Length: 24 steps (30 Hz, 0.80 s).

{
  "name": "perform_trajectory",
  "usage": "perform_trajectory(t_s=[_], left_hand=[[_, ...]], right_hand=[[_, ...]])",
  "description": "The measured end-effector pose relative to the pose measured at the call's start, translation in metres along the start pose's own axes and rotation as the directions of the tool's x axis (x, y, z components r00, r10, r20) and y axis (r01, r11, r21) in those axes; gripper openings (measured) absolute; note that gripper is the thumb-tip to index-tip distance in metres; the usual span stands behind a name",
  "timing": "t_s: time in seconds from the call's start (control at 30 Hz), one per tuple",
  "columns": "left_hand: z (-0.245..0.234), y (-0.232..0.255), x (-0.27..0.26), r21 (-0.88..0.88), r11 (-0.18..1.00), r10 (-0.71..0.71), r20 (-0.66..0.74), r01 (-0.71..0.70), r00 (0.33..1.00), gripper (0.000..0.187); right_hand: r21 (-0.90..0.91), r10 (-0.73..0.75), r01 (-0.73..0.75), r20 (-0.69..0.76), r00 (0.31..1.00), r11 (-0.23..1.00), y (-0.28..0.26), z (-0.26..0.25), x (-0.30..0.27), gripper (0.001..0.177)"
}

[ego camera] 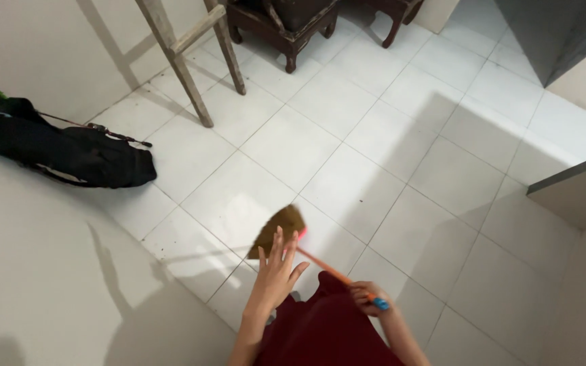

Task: Sweep the floor and organize items in a corner.

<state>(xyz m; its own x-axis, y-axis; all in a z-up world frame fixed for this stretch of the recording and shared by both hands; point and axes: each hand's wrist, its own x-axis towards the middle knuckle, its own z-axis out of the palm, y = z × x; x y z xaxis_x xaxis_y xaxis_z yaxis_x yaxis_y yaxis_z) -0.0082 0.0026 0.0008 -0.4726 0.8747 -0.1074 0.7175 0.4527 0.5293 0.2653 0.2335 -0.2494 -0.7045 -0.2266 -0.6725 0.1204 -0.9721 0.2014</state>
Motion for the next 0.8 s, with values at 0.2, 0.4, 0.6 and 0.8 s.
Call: perform_trajectory(t_s=[0.2, 0.4, 0.6, 0.8], left_hand=[[-0.003, -0.004, -0.004, 0.010, 0.998, 0.056, -0.103, -0.055, 0.993, 0.080], [-0.002, -0.001, -0.004, -0.020, 0.999, 0.037, -0.029, -0.038, 0.999, 0.080], [0.009, 0.031, -0.003, -0.058, 0.994, 0.088, -0.052, -0.091, 0.995, 0.079], [0.005, 0.024, -0.007, -0.133, 0.991, 0.009, -0.099, -0.022, 0.995, 0.083]], right_hand=[[-0.032, -0.311, 0.311, -0.188, 0.932, 0.950, -0.034, 0.016, -0.042, 0.009], [-0.180, -0.406, 0.377, -0.167, 0.899, 0.909, -0.043, 0.029, -0.033, 0.025], [-0.551, -0.574, 0.333, -0.349, 0.741, 0.765, -0.016, 0.064, -0.053, 0.018], [-0.545, -0.455, 0.270, -0.238, 0.858, 0.794, -0.007, 0.071, -0.051, 0.009]])
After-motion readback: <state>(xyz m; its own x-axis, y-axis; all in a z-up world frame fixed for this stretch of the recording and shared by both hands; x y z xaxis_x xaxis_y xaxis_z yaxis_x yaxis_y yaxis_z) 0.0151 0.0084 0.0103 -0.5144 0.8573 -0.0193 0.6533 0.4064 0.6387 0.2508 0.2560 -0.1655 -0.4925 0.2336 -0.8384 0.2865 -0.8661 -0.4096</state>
